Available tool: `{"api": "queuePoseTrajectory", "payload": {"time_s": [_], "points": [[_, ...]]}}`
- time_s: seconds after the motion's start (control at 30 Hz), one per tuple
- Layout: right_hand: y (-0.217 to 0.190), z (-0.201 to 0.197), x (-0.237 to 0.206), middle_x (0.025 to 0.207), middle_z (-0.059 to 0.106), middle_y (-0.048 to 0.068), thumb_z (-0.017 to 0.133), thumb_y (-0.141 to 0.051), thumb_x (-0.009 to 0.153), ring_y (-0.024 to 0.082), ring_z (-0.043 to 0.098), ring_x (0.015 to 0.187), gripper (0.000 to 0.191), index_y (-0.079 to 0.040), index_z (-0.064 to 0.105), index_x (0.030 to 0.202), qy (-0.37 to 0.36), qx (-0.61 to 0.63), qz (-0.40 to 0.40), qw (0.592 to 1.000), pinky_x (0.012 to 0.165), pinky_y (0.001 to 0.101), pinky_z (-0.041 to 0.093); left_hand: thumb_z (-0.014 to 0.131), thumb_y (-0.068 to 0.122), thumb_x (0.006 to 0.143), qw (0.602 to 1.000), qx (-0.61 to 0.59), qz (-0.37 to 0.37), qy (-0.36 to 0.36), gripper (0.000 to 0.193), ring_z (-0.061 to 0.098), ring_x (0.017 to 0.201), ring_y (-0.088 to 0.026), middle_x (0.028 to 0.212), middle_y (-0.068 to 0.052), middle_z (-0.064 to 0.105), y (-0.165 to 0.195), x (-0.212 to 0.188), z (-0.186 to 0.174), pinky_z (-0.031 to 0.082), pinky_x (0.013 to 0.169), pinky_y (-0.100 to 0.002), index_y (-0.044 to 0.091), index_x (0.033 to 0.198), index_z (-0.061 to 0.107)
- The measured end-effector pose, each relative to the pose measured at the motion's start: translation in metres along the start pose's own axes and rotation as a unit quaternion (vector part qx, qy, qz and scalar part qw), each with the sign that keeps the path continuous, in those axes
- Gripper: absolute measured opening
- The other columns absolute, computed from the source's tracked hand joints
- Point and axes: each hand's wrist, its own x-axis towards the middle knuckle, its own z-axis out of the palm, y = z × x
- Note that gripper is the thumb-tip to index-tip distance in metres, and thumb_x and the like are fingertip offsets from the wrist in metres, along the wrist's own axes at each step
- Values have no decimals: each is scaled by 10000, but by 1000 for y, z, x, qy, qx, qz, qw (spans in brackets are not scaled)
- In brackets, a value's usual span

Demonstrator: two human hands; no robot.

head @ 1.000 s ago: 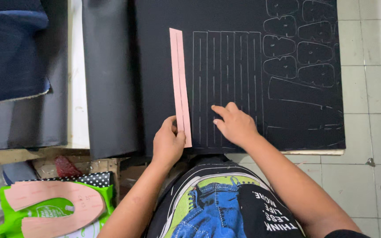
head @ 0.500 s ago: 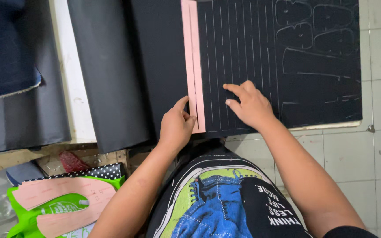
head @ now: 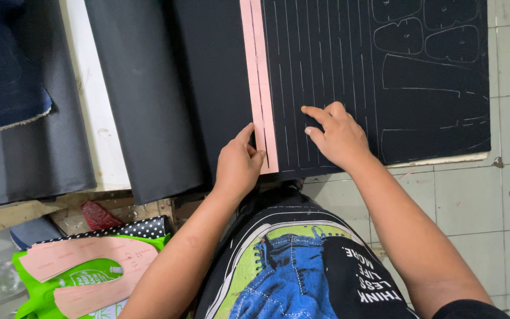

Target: The person lays a long pink paper strip template on a large sheet of black material spread on a table, aligns it with chalk lines, and traces along its edge with a pencil. They reposition the template to different rows and trace additional parallel lines across the sheet.

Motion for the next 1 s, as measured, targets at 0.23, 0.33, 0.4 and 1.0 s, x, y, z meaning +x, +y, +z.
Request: {"api": "queuePoseTrajectory", "payload": {"time_s": [0.23, 0.33, 0.4, 1.0], "points": [[-28, 17, -6, 961, 601, 41, 733, -330, 882, 235, 661, 837, 654, -161, 514, 1475, -2, 91, -88, 992, 712, 402, 555, 743, 84, 797, 1000, 29, 2, 1, 671, 708, 703, -283, 743, -130, 699, -1, 5, 2, 557, 696, -400, -31, 1422, 527], [-38, 24, -2, 940, 577, 69, 769, -373, 838, 246, 655, 837, 714, -146, 515, 1466, 3, 78, -124, 989, 697, 404, 556, 751, 96, 795, 999, 51, 8, 1, 676, 709, 713, -289, 758, -125, 700, 3, 6, 1, 556, 692, -412, -30, 1420, 526], [-40, 24, 0, 930, 570, 69, 772, -404, 839, 243, 652, 820, 707, -177, 532, 1464, -21, 62, -102, 993, 694, 407, 554, 769, 121, 789, 997, 75, 28, 5, 694, 712, 731, -293, 782, -131, 718, 6, 6, -2, 552, 701, -420, -23, 1424, 529], [-39, 21, 8, 959, 549, 62, 762, -406, 846, 246, 641, 854, 703, -208, 525, 1478, -63, 46, -85, 993, 714, 409, 550, 831, 340, 766, 948, 235, 210, -44, 767, 287, 1496, -327, 1566, 40, 452, -30, 30, -33, 149, 1174, -638, 200, 1462, 538]]}}
